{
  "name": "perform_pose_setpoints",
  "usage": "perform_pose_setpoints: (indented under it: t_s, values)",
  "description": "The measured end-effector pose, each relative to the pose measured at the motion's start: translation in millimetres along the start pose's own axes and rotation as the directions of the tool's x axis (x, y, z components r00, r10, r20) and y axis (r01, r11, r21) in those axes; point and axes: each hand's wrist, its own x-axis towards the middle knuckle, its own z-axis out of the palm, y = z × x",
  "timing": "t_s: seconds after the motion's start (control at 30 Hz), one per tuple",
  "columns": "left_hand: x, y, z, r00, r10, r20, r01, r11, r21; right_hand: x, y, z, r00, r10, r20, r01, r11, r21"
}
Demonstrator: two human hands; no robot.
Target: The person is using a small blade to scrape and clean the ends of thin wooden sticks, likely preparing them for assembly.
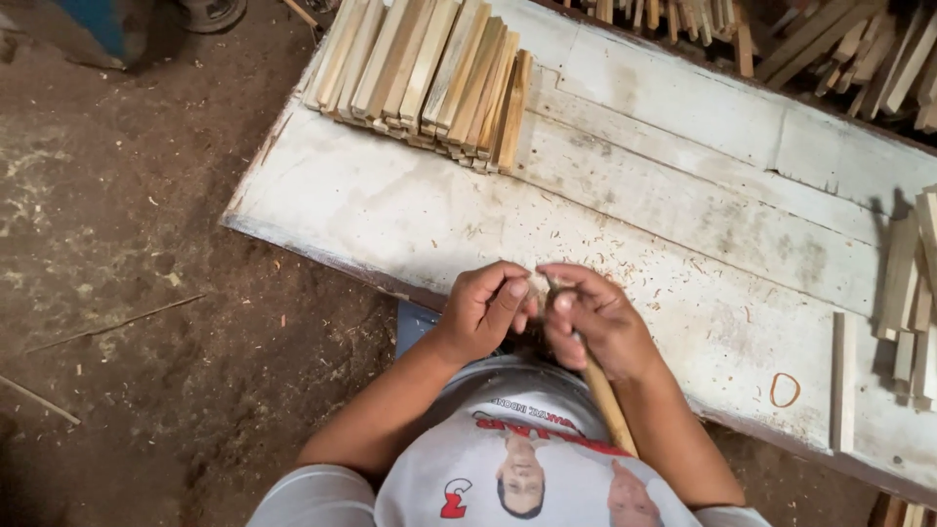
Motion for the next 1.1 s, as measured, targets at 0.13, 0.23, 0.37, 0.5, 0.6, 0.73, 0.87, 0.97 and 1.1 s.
perform_pose_setpoints:
  t_s: [0.13, 0.23, 0.37, 0.5, 0.6, 0.73, 0.87, 0.97, 1.1]
  values:
    - [-1.2, 15.7, 7.2, 0.999, -0.003, 0.048, 0.006, 0.998, -0.064, 9.5, -18.6, -20.3, 0.990, -0.015, -0.141, -0.005, 0.989, -0.145]
    - [4.4, 7.8, 9.4, 0.999, -0.031, -0.014, 0.031, 0.998, 0.051, 6.6, -31.1, 1.8, 0.988, -0.016, -0.151, -0.016, 0.978, -0.209]
    - [8.0, -5.8, 14.5, 0.993, -0.098, -0.072, 0.103, 0.992, 0.077, 26.3, -37.1, 19.6, 0.981, -0.021, -0.193, -0.070, 0.889, -0.452]
    - [12.5, 9.8, 4.6, 0.986, -0.155, -0.068, 0.159, 0.985, 0.059, 70.4, -62.7, 5.3, 0.969, -0.113, -0.220, -0.061, 0.753, -0.655]
    - [23.4, -25.1, -20.2, 0.957, -0.271, -0.106, 0.288, 0.936, 0.203, 137.4, -97.4, 6.6, 0.954, -0.144, -0.262, -0.105, 0.661, -0.743]
    - [68.1, -32.3, -27.8, 0.948, -0.214, -0.234, 0.297, 0.857, 0.421, 246.3, -84.2, -50.2, 0.947, -0.102, -0.304, -0.147, 0.706, -0.693]
    - [106.9, -68.6, -45.3, 0.984, 0.013, -0.177, 0.152, 0.448, 0.881, 329.2, -61.1, -91.4, 0.936, -0.077, -0.344, -0.176, 0.742, -0.647]
    - [119.8, -89.4, -47.7, 0.987, -0.001, -0.158, 0.154, 0.241, 0.958, 353.1, -51.4, -96.4, 0.914, -0.069, -0.400, -0.214, 0.755, -0.620]
    - [120.9, -84.4, -48.2, 0.984, 0.045, -0.175, 0.168, 0.118, 0.979, 346.4, -47.6, -94.3, 0.891, -0.067, -0.449, -0.264, 0.728, -0.632]
